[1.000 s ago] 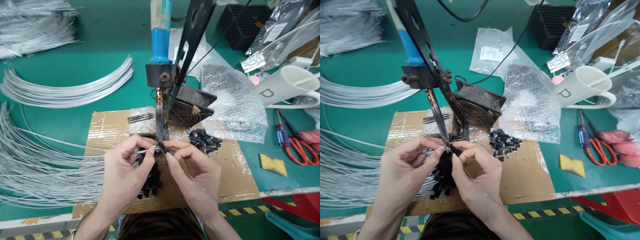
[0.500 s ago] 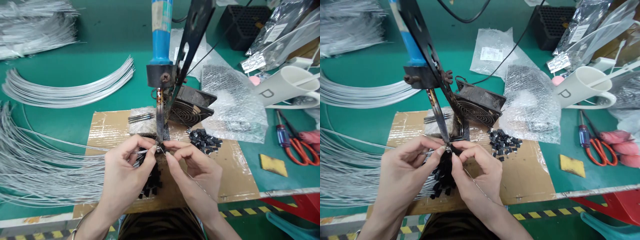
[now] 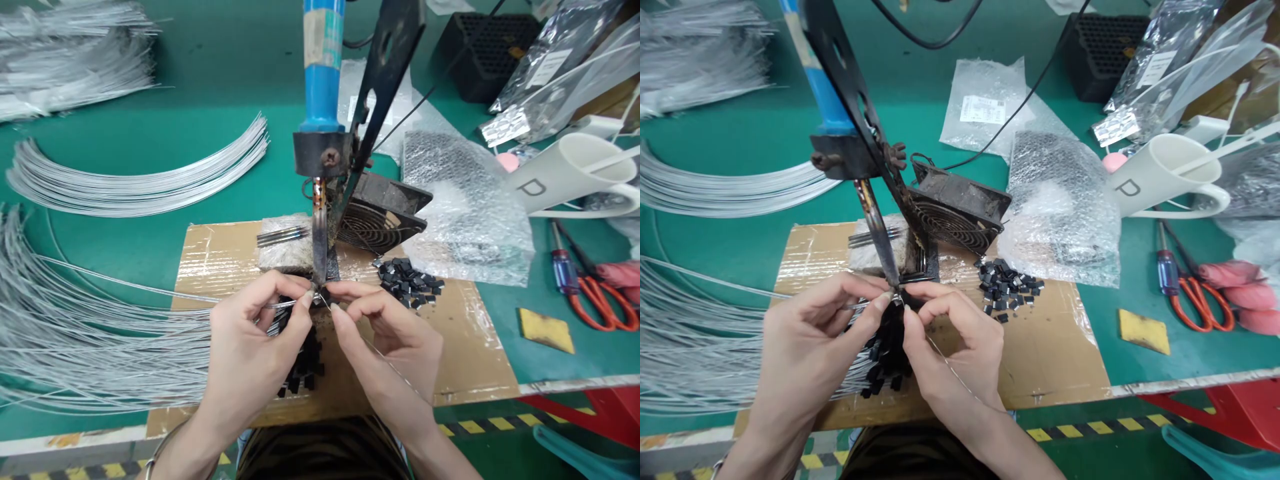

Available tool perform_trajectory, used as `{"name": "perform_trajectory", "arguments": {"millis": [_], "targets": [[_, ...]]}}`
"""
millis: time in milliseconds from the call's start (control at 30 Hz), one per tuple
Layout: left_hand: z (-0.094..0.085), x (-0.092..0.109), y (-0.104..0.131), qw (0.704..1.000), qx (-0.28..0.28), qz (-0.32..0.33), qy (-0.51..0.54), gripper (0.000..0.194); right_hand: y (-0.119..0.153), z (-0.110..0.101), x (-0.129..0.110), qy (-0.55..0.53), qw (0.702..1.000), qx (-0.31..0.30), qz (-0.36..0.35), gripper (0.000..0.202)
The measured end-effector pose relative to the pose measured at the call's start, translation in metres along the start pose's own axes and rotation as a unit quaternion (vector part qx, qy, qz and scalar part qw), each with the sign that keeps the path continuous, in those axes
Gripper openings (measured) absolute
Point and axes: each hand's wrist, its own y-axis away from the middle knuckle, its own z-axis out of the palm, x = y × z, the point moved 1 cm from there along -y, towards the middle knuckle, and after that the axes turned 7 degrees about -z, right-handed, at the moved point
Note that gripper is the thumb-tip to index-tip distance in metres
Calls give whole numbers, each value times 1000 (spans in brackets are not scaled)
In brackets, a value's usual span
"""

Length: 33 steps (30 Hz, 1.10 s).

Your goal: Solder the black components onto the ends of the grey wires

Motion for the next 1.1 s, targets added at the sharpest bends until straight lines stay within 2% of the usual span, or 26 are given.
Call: {"name": "perform_trajectory", "arguments": {"millis": [1100], "targets": [[1,-5,-1,1000,17,5,-22,11,0,1,2,-9,1000,6,-10,19]]}}
